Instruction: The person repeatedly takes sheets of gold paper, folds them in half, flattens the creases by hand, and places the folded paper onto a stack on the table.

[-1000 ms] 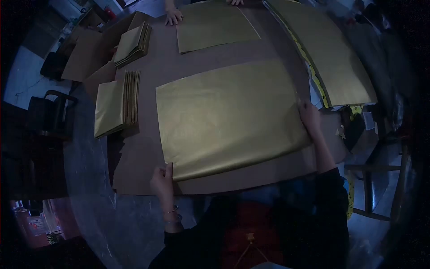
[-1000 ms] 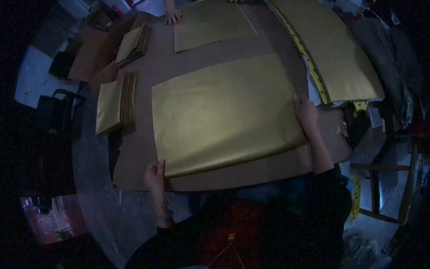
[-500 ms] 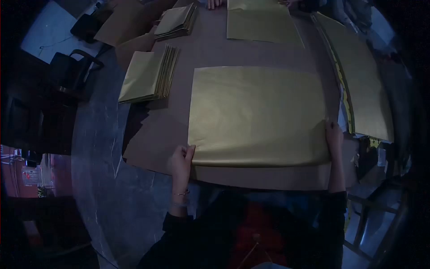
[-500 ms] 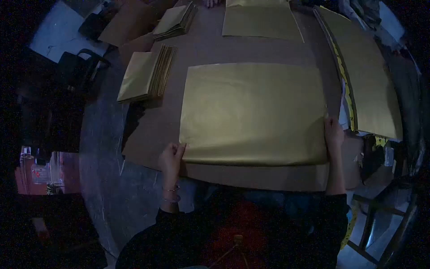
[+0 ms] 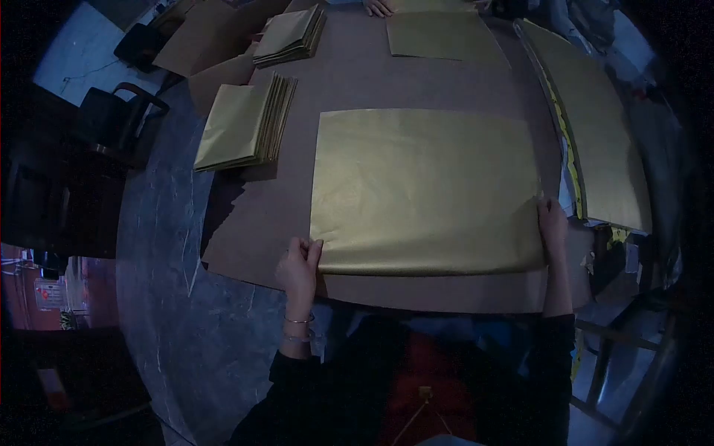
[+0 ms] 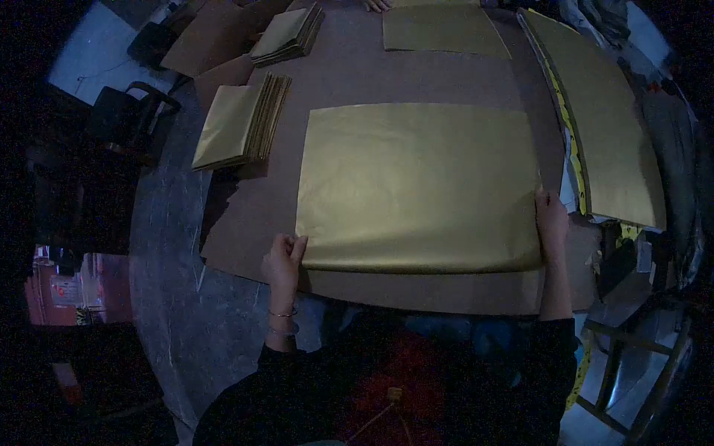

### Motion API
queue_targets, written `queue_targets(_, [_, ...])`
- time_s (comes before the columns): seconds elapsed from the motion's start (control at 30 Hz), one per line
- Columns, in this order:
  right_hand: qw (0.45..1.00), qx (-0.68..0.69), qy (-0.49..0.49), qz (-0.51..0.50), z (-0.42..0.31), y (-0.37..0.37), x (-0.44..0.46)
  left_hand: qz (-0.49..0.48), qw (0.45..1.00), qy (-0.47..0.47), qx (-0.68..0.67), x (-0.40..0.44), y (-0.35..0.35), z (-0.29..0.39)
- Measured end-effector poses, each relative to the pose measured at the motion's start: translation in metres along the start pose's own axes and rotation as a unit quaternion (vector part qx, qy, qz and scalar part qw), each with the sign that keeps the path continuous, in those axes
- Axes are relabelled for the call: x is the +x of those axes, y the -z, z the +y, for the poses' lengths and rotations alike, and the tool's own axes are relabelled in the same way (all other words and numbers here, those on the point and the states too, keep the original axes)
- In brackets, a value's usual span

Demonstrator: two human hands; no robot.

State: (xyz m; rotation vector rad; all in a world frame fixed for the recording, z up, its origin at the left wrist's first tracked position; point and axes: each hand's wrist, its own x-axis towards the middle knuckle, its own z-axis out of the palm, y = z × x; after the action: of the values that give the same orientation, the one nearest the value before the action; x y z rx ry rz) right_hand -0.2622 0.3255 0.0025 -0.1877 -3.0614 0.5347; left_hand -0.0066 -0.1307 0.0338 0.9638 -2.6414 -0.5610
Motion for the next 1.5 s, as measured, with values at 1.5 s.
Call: queue_targets(1.5, [0.853, 0.411, 0.289, -0.143, -0.292, -0.08, -0.229, -0.139, 0.937, -0.316, 0.047, -0.004, 0.002, 0.055])
